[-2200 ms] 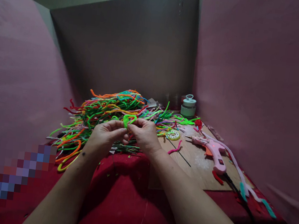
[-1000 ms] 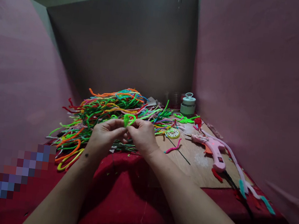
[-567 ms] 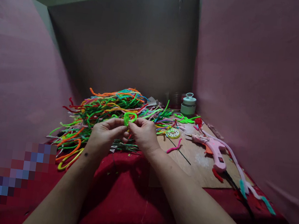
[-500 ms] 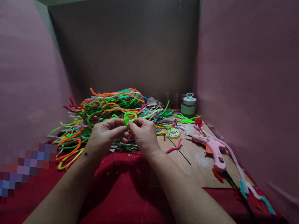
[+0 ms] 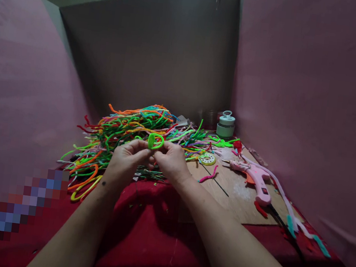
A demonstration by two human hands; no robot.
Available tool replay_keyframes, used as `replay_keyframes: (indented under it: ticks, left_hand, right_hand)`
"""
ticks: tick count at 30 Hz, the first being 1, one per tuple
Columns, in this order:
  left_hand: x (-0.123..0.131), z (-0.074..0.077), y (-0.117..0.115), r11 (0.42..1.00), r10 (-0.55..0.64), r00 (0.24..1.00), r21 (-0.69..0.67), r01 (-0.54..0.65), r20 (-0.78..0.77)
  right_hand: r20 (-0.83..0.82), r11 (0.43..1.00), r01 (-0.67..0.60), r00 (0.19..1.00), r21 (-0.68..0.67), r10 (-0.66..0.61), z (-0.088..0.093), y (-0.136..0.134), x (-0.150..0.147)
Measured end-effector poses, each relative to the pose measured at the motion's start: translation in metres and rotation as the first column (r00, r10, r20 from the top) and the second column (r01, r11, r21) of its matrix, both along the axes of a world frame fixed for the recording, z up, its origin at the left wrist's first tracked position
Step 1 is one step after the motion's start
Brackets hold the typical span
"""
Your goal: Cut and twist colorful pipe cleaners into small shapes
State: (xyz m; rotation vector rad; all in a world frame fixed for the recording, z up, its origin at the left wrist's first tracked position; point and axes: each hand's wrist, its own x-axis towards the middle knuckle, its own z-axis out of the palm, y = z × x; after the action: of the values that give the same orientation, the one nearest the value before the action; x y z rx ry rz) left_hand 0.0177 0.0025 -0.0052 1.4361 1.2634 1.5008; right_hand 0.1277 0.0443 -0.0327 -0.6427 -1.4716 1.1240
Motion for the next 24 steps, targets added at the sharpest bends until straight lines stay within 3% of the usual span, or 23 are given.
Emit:
replay_keyframes:
  ticks: [4, 10, 17, 20, 24]
  left_hand:
    - [-0.001, 0.000, 0.000, 1.000, 0.005, 1.000, -0.001, -0.005, 0.020]
    - [-0.001, -0.001, 0.001, 0.999, 0.034, 0.999, 0.017, -0.034, -0.023]
    - [0.000, -0.002, 0.001, 1.000, 0.011, 0.999, 0.001, -0.011, 0.030]
    - [0.000, -0.003, 0.002, 1.000, 0.012, 0.998, -0.007, -0.012, 0.063]
    - [0.000, -0.004, 0.003, 1.000, 0.025, 0.998, 0.008, -0.026, 0.058]
  right_hand:
    - [-0.224, 0.970, -0.168, 0.966, -0.177, 0.127, 0.009, -0.003, 0.002]
    - [-0.218, 0.972, -0.132, 0.972, -0.196, 0.088, 0.012, -0.007, 0.003]
    - [-0.039, 0.996, 0.091, 0.995, -0.013, -0.092, 0.003, -0.002, 0.002]
    - [0.055, 0.961, 0.239, 0.967, 0.136, -0.248, 0.000, -0.003, 0.001]
    - [0.106, 0.927, 0.265, 0.948, 0.264, -0.301, -0.001, -0.007, 0.000]
